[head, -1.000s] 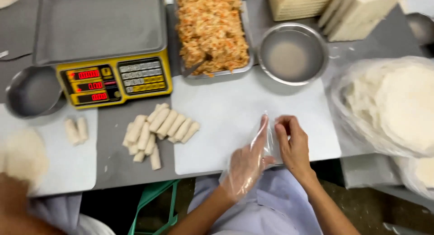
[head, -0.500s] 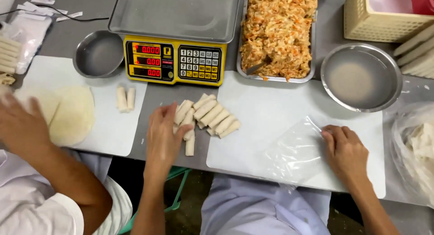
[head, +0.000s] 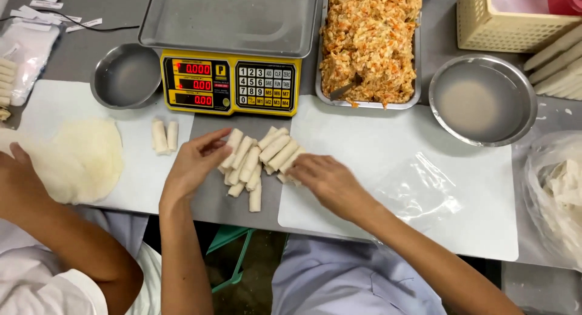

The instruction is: Workers are manually packing pre-made spring rolls into small plastic bags at a production table.

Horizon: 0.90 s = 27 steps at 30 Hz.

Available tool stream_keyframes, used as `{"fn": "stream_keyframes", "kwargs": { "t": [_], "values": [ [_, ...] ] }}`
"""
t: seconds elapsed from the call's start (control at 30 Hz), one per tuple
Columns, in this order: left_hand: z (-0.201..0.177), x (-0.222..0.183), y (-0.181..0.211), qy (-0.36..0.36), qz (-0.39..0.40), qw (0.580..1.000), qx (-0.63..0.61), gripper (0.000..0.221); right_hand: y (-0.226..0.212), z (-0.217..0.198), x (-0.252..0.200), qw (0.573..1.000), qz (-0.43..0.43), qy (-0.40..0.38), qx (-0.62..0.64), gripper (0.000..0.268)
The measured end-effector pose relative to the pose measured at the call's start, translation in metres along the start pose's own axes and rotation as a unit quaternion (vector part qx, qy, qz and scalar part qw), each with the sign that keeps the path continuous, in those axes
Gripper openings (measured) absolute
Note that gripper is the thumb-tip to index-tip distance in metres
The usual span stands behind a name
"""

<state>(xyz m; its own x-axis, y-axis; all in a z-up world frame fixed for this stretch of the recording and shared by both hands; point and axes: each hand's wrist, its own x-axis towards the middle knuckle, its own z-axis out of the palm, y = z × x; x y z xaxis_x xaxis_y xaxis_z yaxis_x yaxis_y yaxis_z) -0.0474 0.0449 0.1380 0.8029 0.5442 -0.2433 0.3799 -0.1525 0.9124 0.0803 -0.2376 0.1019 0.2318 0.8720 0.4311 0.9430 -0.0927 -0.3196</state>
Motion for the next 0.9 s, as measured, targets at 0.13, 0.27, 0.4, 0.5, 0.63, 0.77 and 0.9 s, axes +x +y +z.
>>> {"fn": "stream_keyframes", "kwargs": {
  "t": [0.13, 0.27, 0.4, 0.5, 0.63, 0.77, 0.9],
  "values": [
    [0.02, -0.02, -0.019, 0.037, 0.034, 0.985, -0.165, 0.048, 0.004, 0.01, 0.0, 0.994, 0.021, -0.087, -0.065, 0.025],
    [0.05, -0.041, -0.017, 0.01, 0.027, 0.919, -0.393, 0.036, 0.009, 0.009, 0.001, 0.995, 0.021, -0.076, -0.056, 0.013],
    [0.074, -0.044, -0.009, -0.029, 0.053, 0.884, -0.464, 0.039, 0.019, -0.01, 0.013, 0.959, 0.167, -0.04, 0.223, 0.015],
    [0.094, -0.052, 0.009, 0.0, 0.067, 0.899, -0.434, 0.041, 0.062, -0.004, -0.022, 0.798, 0.358, 0.107, 0.473, 0.032],
    [0.142, -0.058, 0.016, -0.05, 0.066, 0.891, -0.446, 0.043, 0.04, -0.057, -0.052, 0.635, 0.425, 0.181, 0.619, 0.03],
    [0.194, -0.074, 0.04, -0.139, 0.116, 0.906, -0.383, 0.045, 0.019, -0.08, -0.104, 0.589, 0.43, 0.246, 0.639, 0.036],
    [0.221, -0.105, 0.101, -0.183, 0.189, 0.948, -0.182, 0.04, -0.006, -0.104, -0.132, 0.575, 0.403, 0.319, 0.637, 0.046]
  ]
}}
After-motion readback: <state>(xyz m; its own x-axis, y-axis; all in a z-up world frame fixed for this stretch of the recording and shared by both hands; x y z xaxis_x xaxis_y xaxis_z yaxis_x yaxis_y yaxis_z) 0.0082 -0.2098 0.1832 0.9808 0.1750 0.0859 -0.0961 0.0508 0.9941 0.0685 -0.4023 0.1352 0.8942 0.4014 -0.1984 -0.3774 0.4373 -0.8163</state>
